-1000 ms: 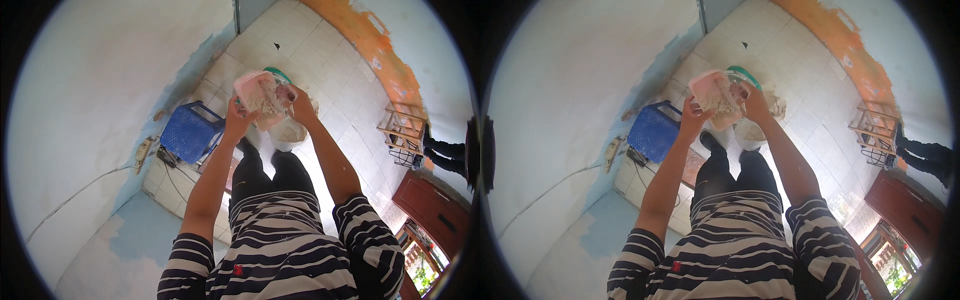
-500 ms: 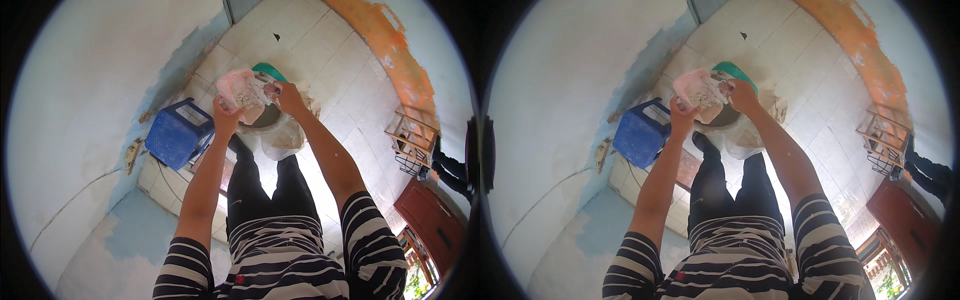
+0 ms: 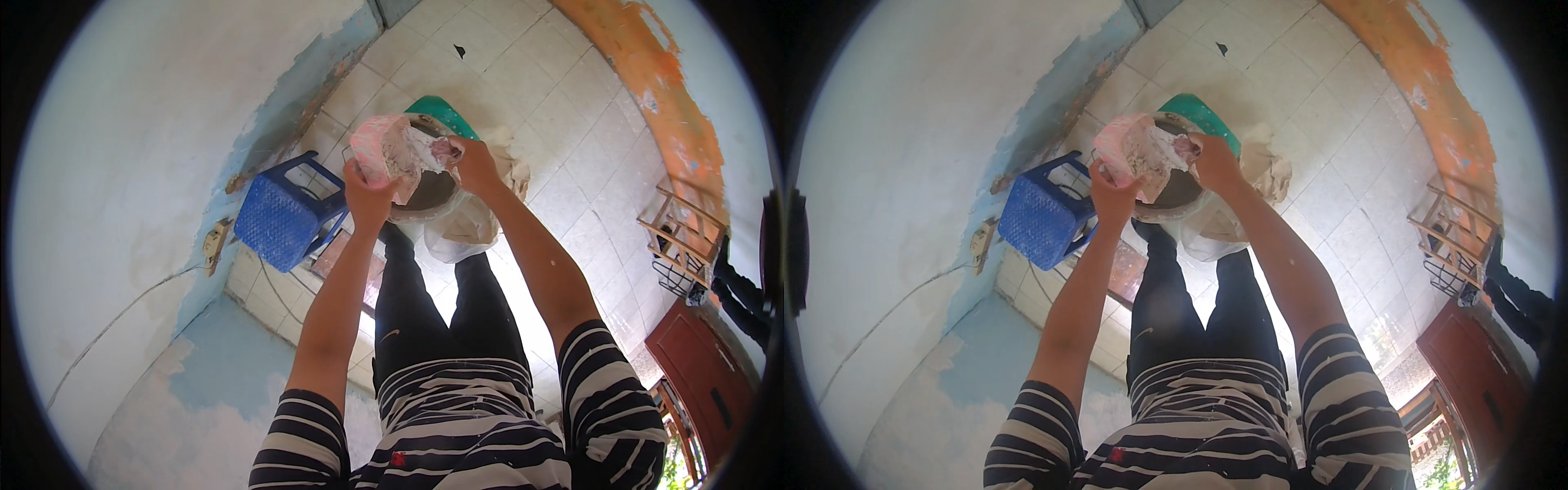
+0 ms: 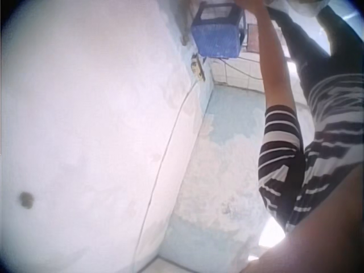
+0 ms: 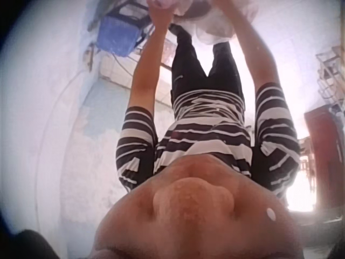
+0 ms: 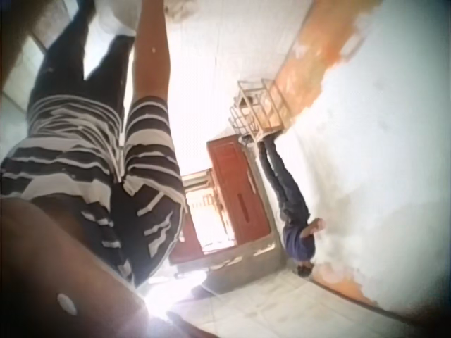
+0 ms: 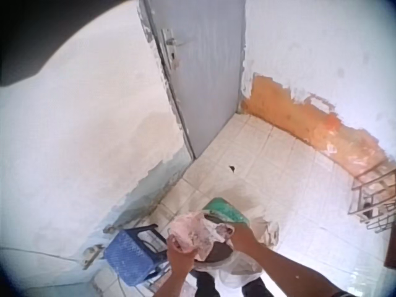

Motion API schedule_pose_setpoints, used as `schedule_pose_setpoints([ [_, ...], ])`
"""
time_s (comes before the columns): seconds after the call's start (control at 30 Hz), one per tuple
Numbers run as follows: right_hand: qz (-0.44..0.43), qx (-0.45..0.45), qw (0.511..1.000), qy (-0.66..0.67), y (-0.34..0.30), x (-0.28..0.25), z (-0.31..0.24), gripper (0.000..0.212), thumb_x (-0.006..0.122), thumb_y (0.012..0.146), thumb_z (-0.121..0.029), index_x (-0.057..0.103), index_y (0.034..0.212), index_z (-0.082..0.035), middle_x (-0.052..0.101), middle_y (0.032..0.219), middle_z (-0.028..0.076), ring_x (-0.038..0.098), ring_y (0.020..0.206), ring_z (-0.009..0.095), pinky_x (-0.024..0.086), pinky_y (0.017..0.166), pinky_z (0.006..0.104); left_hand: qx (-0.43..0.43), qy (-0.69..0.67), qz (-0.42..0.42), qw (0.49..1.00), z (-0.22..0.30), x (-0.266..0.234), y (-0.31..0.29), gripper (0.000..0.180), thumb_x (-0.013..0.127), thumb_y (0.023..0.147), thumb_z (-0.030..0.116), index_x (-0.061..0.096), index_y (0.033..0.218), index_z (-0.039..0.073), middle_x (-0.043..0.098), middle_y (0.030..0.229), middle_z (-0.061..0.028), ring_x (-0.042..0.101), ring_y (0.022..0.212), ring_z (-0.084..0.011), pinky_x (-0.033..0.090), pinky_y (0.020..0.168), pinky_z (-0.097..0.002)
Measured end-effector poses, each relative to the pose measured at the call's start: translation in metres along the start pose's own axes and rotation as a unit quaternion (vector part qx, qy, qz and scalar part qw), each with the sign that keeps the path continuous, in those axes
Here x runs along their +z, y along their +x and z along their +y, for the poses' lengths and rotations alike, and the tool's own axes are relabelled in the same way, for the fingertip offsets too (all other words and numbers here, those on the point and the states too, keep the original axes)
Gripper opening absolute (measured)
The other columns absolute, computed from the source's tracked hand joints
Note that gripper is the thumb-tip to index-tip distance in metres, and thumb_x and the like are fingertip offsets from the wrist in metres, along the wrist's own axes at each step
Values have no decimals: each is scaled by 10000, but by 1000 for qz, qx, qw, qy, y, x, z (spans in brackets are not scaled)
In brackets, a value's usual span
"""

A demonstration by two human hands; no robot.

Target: The person applies plaster from a pink container onto a ceiling and wall using a putty knife, scraping the tool against the container edge to gather the material.

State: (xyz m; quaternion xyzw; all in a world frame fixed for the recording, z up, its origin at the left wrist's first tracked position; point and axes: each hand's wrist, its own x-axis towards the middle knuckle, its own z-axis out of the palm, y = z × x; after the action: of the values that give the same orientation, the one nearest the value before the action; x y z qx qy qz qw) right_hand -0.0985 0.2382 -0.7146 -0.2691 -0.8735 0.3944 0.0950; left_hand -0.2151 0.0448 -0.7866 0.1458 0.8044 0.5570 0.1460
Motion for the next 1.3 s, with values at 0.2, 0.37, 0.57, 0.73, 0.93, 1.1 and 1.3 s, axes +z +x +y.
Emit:
schedule_pose_setpoints([
  [0.2,-8,12,999,29,-3,7,12,217,680,820,-84,663,1026,-18,695,884,197,678,806,337,519,713,382,79,84,43,992,11,6,-5,953,952,564,208,413,1309,-41,610,1133,-216,649,1003,-325,513,857,-385],
  [0.37,9,-12,997,78,-16,0,5,196,661,824,-75,668,1012,-24,694,881,200,682,822,353,520,715,396,78,149,62,984,12,7,-8,946,944,583,203,400,1318,-38,597,1157,-209,631,1051,-313,507,888,-389],
  [0.57,-7,20,987,162,-40,-29,-7,221,626,906,-18,649,1116,49,714,1048,105,666,959,143,522,848,280,-109,-198,-33,974,1,-1,-8,863,868,716,144,328,1369,-20,555,1229,-186,604,1109,-248,516,901,-360],
  [0.73,60,52,939,334,-78,-64,-49,227,601,950,-63,624,1143,52,690,1055,97,651,965,140,511,842,283,-161,-448,-38,879,27,-16,-36,730,728,843,54,265,1407,77,519,1287,-143,563,1185,-257,499,965,-388],
  [0.93,86,28,913,397,-124,-115,-119,226,621,965,-81,617,1149,50,671,1030,104,631,939,136,498,827,285,-129,-596,-73,789,54,-29,-96,661,532,967,333,263,1520,89,452,1459,-123,459,1347,-337,360,1132,-500],
  [1.1,99,-68,890,439,-156,-159,-173,236,577,963,-6,512,1185,42,622,1102,109,596,961,123,487,836,270,-85,-621,-72,776,143,-43,-133,704,514,957,441,298,1514,67,452,1481,-137,470,1339,-367,392,1105,-529],
  [1.3,126,-187,883,411,-180,-188,-228,252,566,956,22,501,1199,39,612,1098,104,590,961,122,496,850,278,8,-733,-143,665,209,-66,-163,708,541,934,444,366,1472,19,514,1419,-179,530,1281,-363,446,1060,-499],
])
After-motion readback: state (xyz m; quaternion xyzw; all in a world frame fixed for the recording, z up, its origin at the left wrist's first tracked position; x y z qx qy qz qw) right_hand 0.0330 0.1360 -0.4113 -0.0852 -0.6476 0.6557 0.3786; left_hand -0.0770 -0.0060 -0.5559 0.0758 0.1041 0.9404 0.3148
